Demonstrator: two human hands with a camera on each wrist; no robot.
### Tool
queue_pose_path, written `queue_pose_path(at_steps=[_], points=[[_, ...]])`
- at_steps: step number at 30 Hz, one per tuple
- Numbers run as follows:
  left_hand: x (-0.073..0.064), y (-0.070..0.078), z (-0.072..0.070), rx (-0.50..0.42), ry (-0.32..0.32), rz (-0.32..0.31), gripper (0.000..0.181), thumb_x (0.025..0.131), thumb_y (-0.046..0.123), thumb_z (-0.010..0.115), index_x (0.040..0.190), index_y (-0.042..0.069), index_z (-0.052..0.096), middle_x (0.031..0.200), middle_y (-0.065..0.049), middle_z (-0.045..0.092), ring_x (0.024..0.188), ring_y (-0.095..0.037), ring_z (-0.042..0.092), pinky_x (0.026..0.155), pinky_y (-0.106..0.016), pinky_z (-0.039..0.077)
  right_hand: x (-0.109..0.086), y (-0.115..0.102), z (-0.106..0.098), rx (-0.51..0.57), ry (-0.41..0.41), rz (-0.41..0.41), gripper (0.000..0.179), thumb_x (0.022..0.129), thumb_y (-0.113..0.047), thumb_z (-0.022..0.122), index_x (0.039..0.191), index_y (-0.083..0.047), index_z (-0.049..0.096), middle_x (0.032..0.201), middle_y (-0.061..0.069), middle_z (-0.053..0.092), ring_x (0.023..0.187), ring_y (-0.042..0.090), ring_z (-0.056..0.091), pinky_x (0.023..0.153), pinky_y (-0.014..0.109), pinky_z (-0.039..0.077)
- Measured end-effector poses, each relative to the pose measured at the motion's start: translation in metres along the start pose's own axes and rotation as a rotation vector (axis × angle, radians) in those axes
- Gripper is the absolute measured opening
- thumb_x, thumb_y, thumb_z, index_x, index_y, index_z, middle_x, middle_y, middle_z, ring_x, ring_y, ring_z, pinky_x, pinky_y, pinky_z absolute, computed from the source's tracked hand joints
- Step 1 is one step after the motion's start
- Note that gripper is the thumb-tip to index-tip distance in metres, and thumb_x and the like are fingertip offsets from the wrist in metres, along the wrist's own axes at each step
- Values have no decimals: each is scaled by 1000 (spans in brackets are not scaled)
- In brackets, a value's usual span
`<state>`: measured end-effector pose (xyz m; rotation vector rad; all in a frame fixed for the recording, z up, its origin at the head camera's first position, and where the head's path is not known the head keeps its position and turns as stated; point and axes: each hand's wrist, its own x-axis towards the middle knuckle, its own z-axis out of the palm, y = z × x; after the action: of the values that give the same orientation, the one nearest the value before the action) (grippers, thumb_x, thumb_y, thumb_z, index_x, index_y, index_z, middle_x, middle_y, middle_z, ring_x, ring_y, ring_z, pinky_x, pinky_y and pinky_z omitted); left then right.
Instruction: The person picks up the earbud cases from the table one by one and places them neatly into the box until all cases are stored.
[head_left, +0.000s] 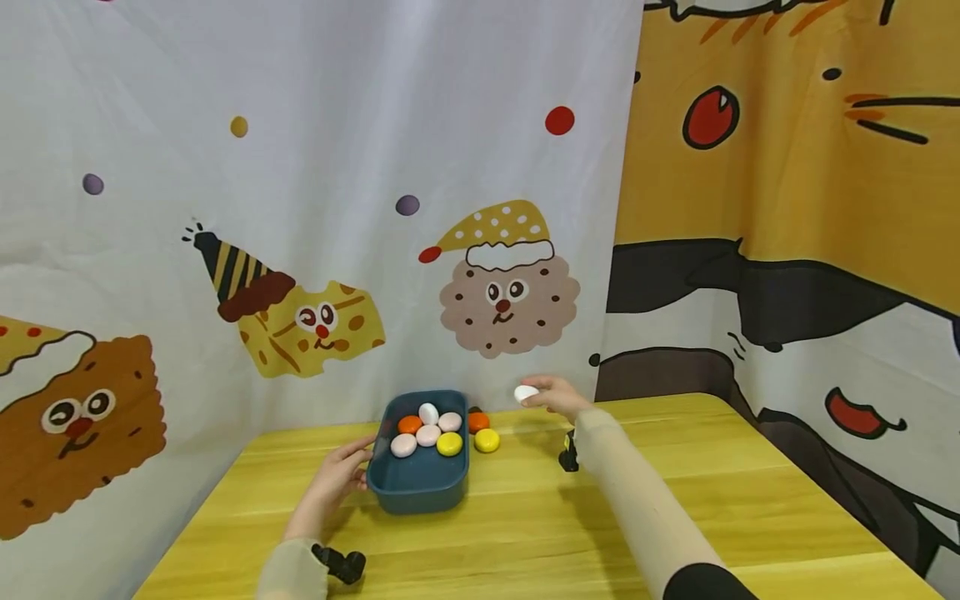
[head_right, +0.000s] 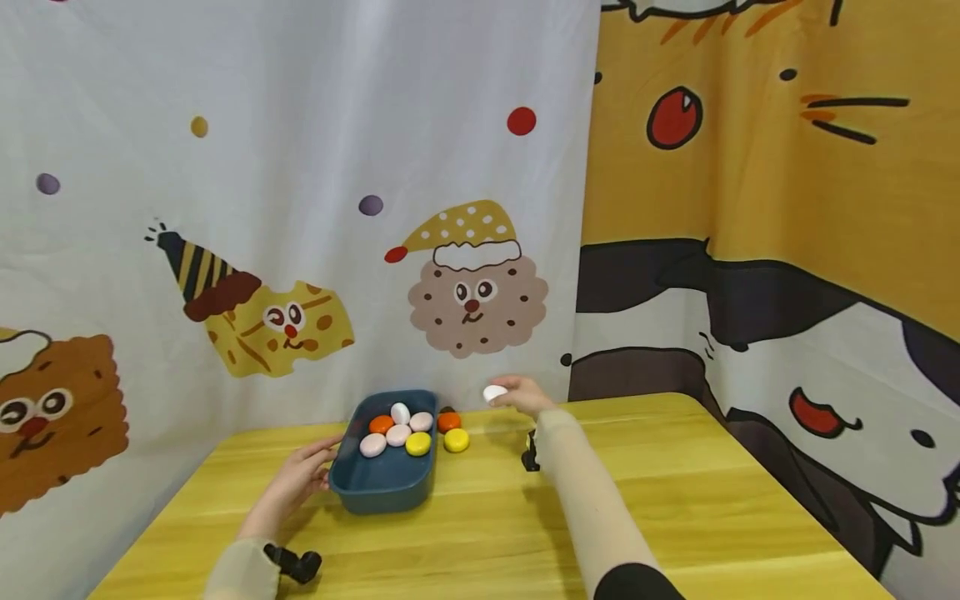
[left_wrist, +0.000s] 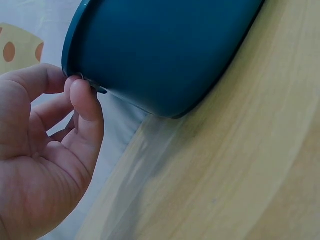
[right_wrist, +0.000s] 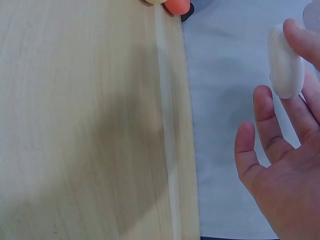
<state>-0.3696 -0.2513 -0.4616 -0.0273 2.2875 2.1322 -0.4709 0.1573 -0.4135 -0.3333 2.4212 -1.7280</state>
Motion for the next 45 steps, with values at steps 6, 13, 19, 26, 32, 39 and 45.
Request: queue_pose_path(at_steps=[6,13,19,26,32,39,45], points=[[-2,1,-1,1,-6,-10,49,97,11,53,143,-2,45,122,-24,57,58,-13,53,53,-24,48,7,2,0,-14,1,19,56,84,-15,74,136,-3,56,139,14,50,118,31,51,103,61,31],[-2,2,-2,3,-8,-7,49,96,12,54,142,-3,45,124,-24,56,59,-14,53,53,-24,48,7,-3,2,-28,-8,16,58,84,-17,75,137,-5,55,142,13,48,121,31,50,101,58,34],[-2,1,0,-6,5,-9,49,95,11,55,141,-4,46,123,-24,56,58,-13,53,53,-23,48,9,-4,2,-19,-20,8,57,84,-17,75,137,-6,55,142,13,49,120,30,50,102,58,34],[-1,2,0,-3,15,-16,48,96,11,54,141,-3,47,125,-25,54,58,-13,52,53,-23,48,9,-7,3,-2,-36,1,59,85,-18,74,138,-5,53,141,13,48,122,33,48,104,62,30],[-1,2,0,-5,18,-17,48,96,11,54,141,-3,47,126,-25,54,58,-13,52,53,-23,48,7,-12,6,-5,-33,-1,58,85,-18,75,138,-6,54,141,12,48,122,33,48,104,61,30],[-2,3,1,-5,19,-18,48,96,11,54,141,-3,47,125,-25,54,57,-13,52,53,-24,48,6,-18,15,-6,-53,-16,57,85,-18,74,138,-6,54,142,12,48,121,33,49,102,59,34],[-3,5,1,3,14,-18,47,97,12,54,141,-2,47,126,-24,54,57,-12,52,54,-25,49,11,-19,25,-5,-80,-28,57,85,-17,74,136,-5,55,138,12,52,116,30,53,101,60,34]])
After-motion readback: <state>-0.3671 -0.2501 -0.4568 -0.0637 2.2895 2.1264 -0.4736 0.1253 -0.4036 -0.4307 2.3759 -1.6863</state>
